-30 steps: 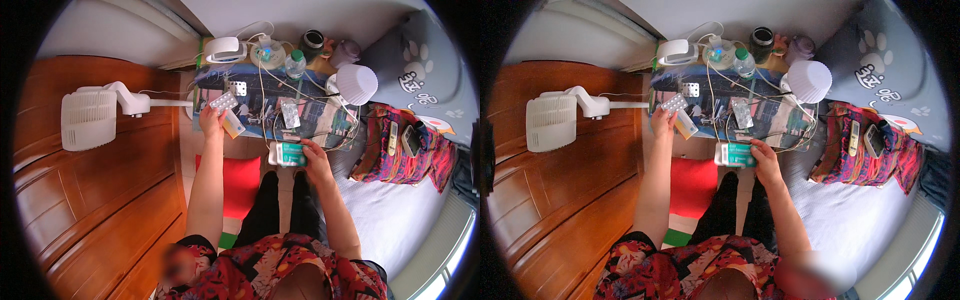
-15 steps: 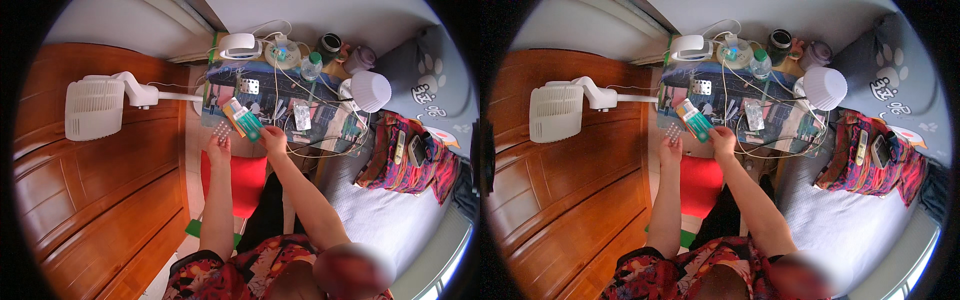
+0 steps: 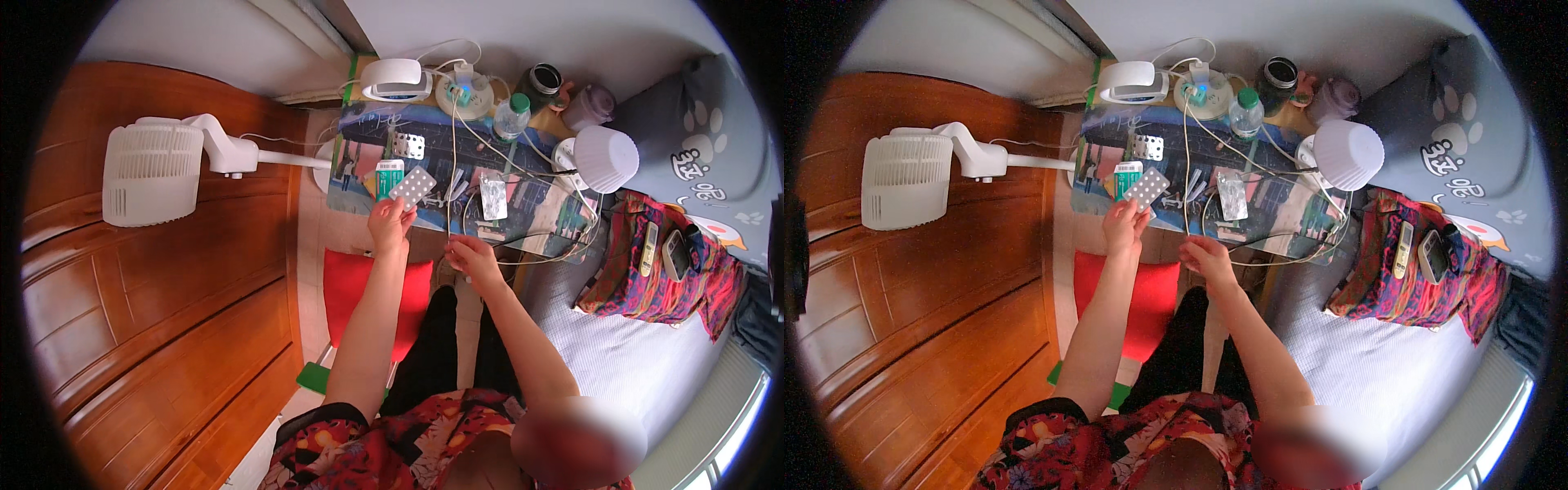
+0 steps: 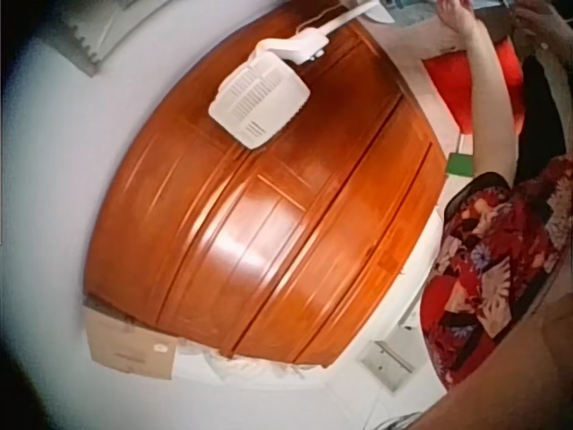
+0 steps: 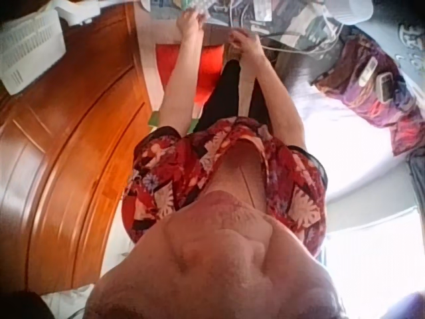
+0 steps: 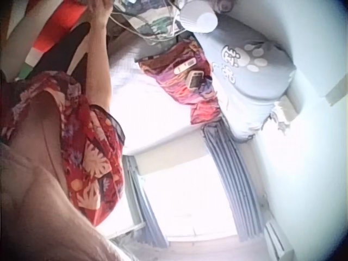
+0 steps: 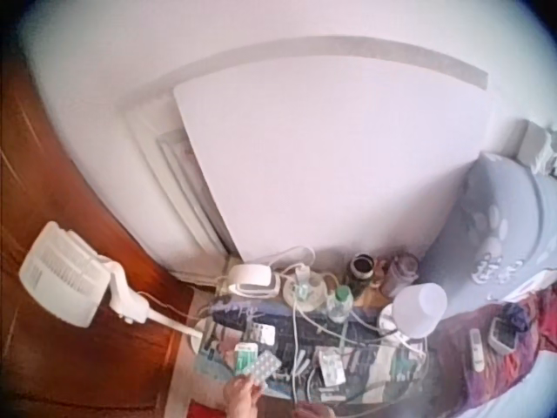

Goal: The person organizes various items on a desk and bed, including a white lamp, multiple charging cables, and boxes of medicine, by hand.

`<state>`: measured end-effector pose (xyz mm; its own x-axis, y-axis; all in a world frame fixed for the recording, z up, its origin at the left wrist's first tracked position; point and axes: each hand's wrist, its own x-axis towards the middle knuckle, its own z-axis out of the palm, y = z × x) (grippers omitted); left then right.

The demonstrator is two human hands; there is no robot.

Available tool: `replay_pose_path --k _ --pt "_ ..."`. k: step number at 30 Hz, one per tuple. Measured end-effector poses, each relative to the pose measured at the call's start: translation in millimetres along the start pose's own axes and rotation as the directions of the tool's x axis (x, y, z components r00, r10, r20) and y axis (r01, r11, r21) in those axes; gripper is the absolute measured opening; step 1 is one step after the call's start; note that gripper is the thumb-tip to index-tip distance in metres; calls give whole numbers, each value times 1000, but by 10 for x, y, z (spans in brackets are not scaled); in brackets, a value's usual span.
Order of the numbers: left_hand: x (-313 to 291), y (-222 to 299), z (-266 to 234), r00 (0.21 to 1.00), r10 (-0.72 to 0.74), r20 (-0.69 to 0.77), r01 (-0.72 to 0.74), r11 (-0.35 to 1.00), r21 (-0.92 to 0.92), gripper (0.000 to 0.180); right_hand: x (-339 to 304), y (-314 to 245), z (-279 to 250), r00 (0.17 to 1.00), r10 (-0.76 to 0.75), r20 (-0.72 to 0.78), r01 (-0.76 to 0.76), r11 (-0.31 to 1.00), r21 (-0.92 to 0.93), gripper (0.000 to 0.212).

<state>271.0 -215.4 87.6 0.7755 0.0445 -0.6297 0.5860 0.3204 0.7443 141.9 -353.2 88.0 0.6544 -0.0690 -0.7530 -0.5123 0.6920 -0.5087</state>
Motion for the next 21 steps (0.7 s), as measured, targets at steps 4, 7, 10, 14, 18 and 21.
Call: replay_pose_path --k 4,7,10,14,18,21 --pt "232 2 296 997 69 28 -70 997 28 16 -169 60 -334 998 -8 -55 6 999 -45 25" --pt "463 -55 479 996 63 69 -63 998 -9 19 -277 79 -471 997 -1 -75 -1 1000 -24 25" --pt "632 -58 612 995 49 82 -52 998 30 25 -360 82 -506 991 37 -130 -38 999 -6 25" --pt "655 -53 406 809 584 67 -510 639 576 34 -298 136 -686 979 -65 -196 51 996 -74 25" --pt "554 20 73 491 856 163 -482 111 869 39 113 109 -952 843 -454 -289 261 815 -518 32" --pt "344 38 108 491 782 383 -604 -12 797 41 421 -138 -891 601 -770 -216 310 474 -824 30"
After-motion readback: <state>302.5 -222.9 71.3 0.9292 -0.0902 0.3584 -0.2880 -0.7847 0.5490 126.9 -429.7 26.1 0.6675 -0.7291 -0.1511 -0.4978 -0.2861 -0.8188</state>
